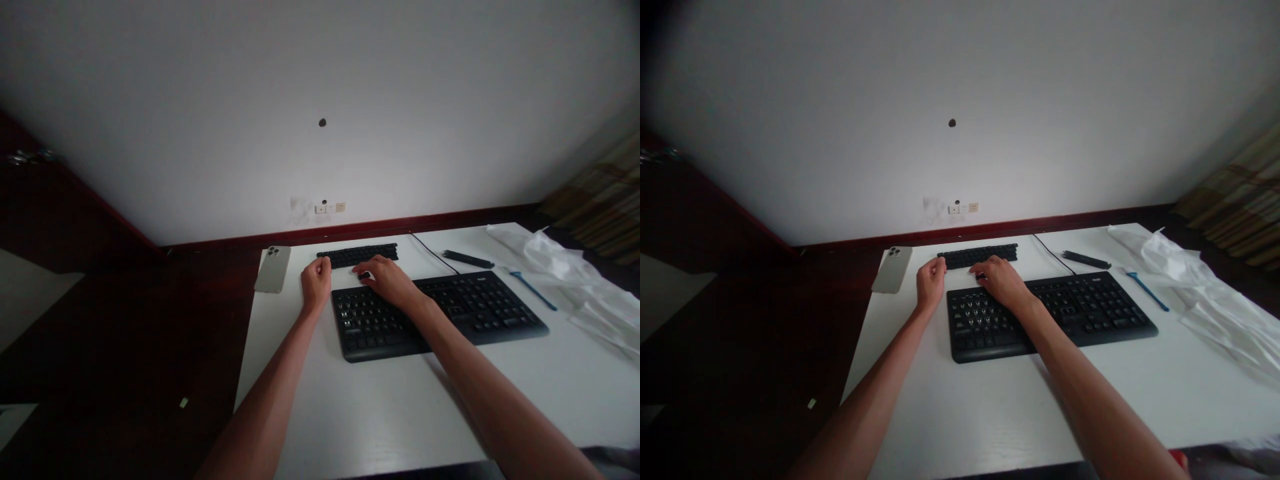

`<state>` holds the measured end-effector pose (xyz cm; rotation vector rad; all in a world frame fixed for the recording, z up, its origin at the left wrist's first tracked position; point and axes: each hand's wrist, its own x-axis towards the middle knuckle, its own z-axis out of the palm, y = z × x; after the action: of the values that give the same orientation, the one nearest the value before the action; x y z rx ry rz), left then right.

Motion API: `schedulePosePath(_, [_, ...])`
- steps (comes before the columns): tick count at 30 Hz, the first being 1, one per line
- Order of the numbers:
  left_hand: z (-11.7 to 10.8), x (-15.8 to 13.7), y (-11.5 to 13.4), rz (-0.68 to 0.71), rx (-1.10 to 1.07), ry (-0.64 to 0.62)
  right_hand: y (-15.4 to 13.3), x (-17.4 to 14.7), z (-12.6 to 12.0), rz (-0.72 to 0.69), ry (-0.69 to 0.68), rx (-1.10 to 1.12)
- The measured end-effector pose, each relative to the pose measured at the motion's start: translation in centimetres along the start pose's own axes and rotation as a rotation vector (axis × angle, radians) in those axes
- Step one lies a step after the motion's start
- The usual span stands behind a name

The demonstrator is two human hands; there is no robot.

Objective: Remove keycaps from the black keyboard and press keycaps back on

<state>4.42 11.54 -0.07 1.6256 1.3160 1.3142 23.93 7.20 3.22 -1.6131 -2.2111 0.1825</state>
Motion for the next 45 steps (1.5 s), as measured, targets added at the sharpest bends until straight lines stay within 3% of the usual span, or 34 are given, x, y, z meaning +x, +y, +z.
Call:
schedulePosePath(5, [-0.1, 0.1, 0.0, 0.013, 0.009, -0.001, -1.3, -0.8, -1.7, -0.024, 0.003, 0.05])
schedulePosePath(9, [-0.1, 0.1, -0.3, 0.016, -0.009, -0.001, -2.1, -3.2, -4.1, -0.012, -0.005, 0.162])
schedulePosePath(13, [0.0, 0.0, -0.4, 0.016, -0.019, 0.005, -2.0, -6.7, -5.7, 0.081, -0.109, 0.19])
schedulePosePath(19, [-0.1, 0.0, -0.2, -0.006, -0.012, 0.0, -1.3, -9.8, -6.0, 0.2, -0.304, 0.156])
schedulePosePath(35, [-0.1, 0.1, -0.5, 0.018, 0.002, -0.001, -1.6, -8.7, -5.3, 0.187, -0.457, 0.027])
schedulePosePath(45, [-0.2, 0.0, -0.2, 0.009, 0.001, 0.0, -1.6, -6.9, -5.8, 0.235, -0.546, 0.065])
